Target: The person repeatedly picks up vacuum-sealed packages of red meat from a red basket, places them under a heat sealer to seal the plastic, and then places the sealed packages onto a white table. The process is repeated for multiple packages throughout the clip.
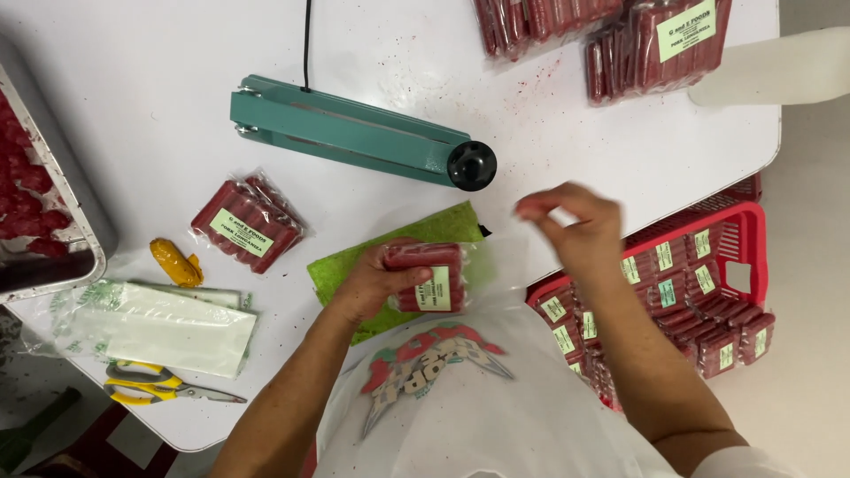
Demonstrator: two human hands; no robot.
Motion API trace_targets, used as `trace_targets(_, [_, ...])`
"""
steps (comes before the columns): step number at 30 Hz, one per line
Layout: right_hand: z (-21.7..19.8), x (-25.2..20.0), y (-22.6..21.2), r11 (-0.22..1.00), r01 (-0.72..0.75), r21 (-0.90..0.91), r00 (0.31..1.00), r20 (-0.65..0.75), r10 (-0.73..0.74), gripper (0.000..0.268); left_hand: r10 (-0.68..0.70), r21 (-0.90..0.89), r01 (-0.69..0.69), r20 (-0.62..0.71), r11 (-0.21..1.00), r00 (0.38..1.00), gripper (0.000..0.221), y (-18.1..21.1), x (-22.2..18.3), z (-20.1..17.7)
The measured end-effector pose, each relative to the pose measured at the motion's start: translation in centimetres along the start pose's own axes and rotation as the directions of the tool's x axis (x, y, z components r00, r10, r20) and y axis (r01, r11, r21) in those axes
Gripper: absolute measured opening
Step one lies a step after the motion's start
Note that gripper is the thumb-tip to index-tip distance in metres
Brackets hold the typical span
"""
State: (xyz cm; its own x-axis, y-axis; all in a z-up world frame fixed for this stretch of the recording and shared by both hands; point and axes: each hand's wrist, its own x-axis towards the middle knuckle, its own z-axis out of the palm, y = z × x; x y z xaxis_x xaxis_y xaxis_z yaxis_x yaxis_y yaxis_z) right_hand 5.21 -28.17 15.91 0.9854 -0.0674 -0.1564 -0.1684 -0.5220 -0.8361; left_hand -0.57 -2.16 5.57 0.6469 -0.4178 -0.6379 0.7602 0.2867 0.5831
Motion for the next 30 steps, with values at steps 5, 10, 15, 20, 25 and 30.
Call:
trace_targets(5, [-1.6, 0.7, 4.0, 0.998, -0.055, 0.021, 0.979, -0.195, 0.058, 0.028, 0.002, -0.099, -0.007, -0.056, 0.995, 0.998, 0.037, 1.9, -1.6, -0.7])
trace_targets(10, [6.8, -4.8, 11.1, 0.929, 0.231, -0.289, 0.97, 0.002, -0.241, 0.042, 0.03, -0.254, -0.063, -0.134, 0.965, 0.991, 0.036, 4.4, -3.2, -0.5])
trace_targets(15, [9.3, -9.3, 16.9, 0.579, 0.562, -0.591, 0.793, 0.583, -0.175, 0.06, 0.037, -0.331, -0.111, -0.222, 0.937, 0.974, 0.031, 2.7, -4.1, -3.5])
trace_targets(20, [2.5, -7.1, 16.6, 0.584, 0.49, -0.647, 0.863, 0.452, -0.224, 0.046, -0.012, -0.338, -0.074, -0.248, 0.938, 0.969, 0.035, 2.3, -3.6, -3.4])
trace_targets(25, [0.8, 0.8, 5.7, 0.862, 0.403, -0.308, 0.913, 0.063, -0.404, 0.038, -0.11, -0.302, 0.041, -0.218, 0.953, 0.97, 0.047, -2.2, 1.4, -4.5])
trace_targets(30, [7.4, 5.2, -0.3, 0.668, 0.639, -0.381, 0.757, 0.161, -0.633, 0.059, 0.124, -0.565, -0.218, -0.201, 0.796, 0.972, 0.05, 1.3, 6.8, -2.8])
